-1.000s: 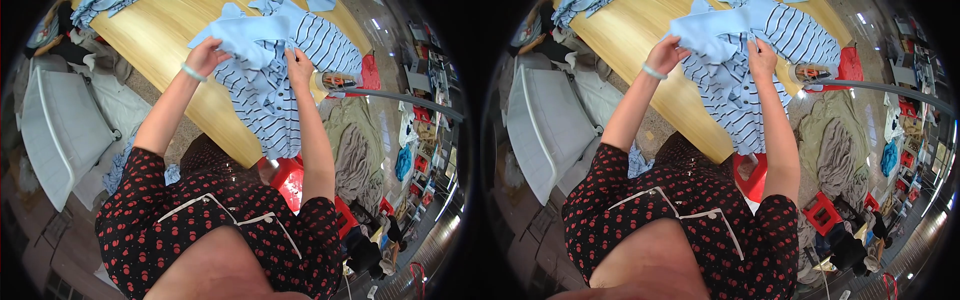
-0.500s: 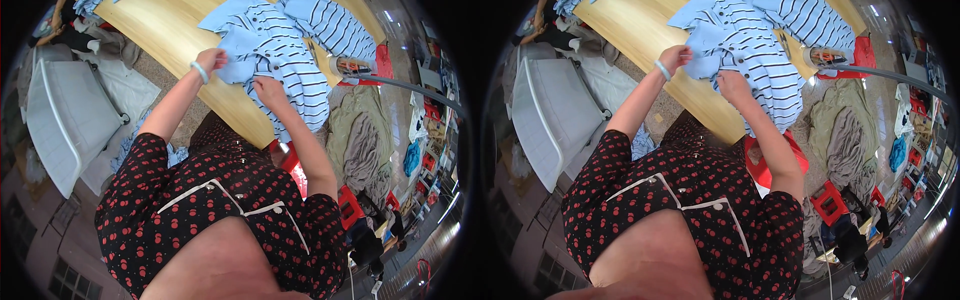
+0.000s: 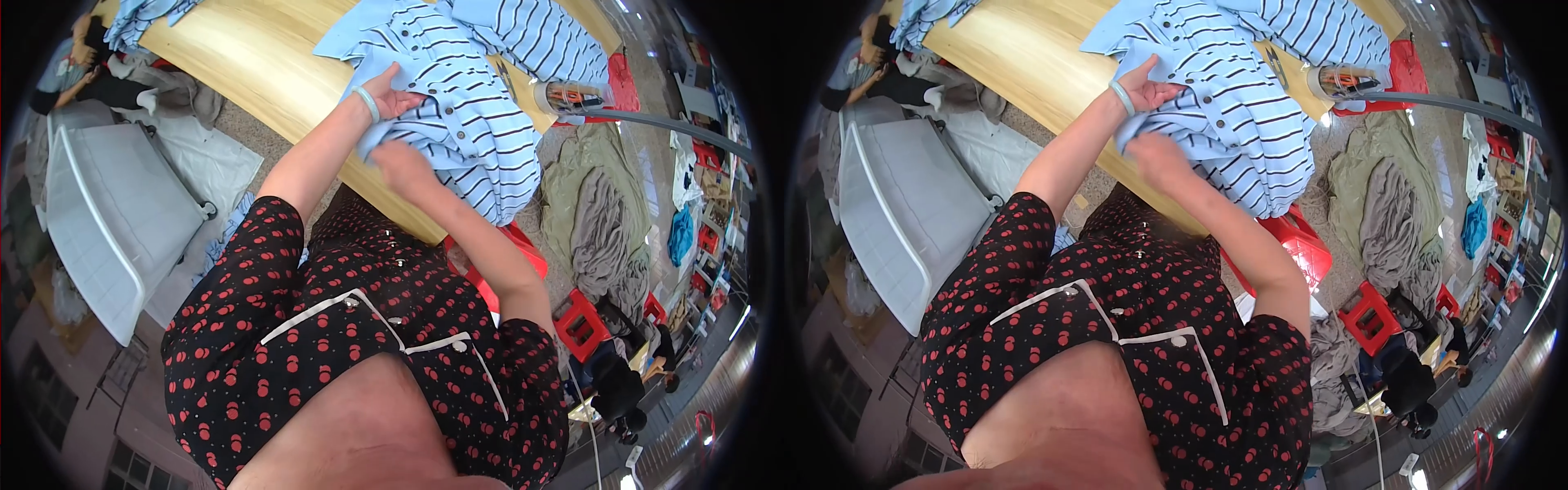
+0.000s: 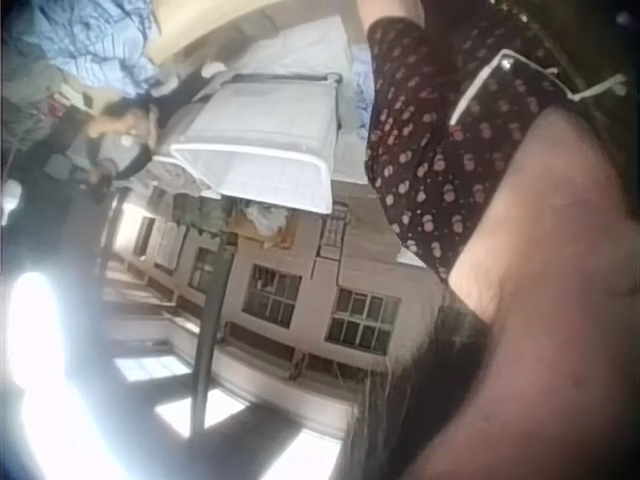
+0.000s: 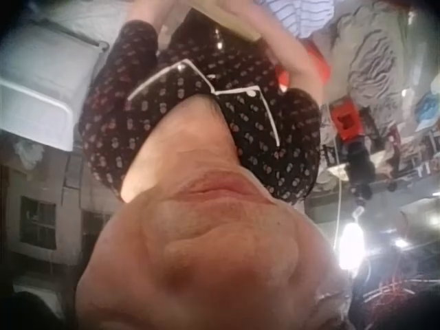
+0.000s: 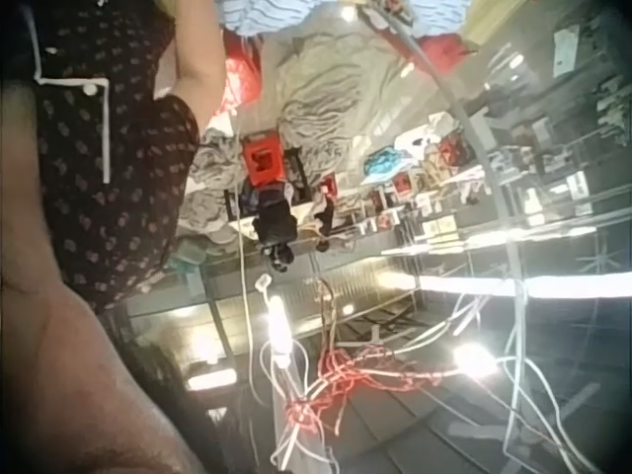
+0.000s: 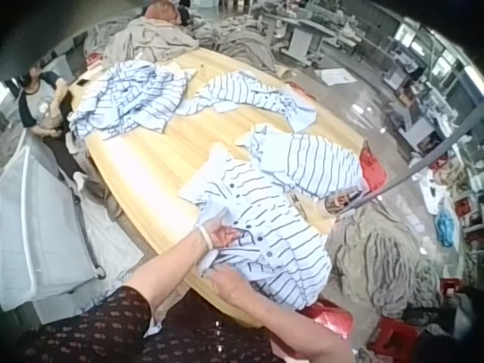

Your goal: Folding and stacking striped shirts on a long workbench in a garment factory.

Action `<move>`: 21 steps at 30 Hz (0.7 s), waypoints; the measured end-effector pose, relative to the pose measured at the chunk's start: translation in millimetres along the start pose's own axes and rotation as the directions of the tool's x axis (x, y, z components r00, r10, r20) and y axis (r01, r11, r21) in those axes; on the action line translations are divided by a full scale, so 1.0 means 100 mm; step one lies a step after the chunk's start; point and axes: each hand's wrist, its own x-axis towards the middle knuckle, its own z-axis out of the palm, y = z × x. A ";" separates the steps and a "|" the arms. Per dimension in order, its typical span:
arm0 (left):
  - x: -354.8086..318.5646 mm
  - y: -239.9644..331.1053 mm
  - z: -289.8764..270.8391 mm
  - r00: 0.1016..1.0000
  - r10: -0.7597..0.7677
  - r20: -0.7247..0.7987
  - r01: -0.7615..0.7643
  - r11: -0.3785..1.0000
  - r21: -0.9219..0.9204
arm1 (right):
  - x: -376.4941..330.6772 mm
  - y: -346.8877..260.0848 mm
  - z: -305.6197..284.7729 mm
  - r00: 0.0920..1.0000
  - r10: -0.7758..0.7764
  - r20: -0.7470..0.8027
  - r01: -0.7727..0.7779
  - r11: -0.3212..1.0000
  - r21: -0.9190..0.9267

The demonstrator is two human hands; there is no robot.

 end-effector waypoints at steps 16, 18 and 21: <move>0.04 0.04 0.04 0.979 0.188 0.073 -0.189 0.982 0.002 | -0.10 0.06 -0.12 0.958 0.219 0.185 -0.249 0.956 0.156; -0.07 0.02 -0.04 0.961 0.267 0.065 -0.272 0.959 0.080 | -0.06 -0.06 -0.17 0.973 0.194 0.129 -0.210 0.969 0.128; -0.47 -0.10 -0.02 0.921 0.365 0.138 -0.390 0.866 0.313 | -0.08 -0.47 -0.25 0.990 -0.016 0.142 0.006 0.998 0.069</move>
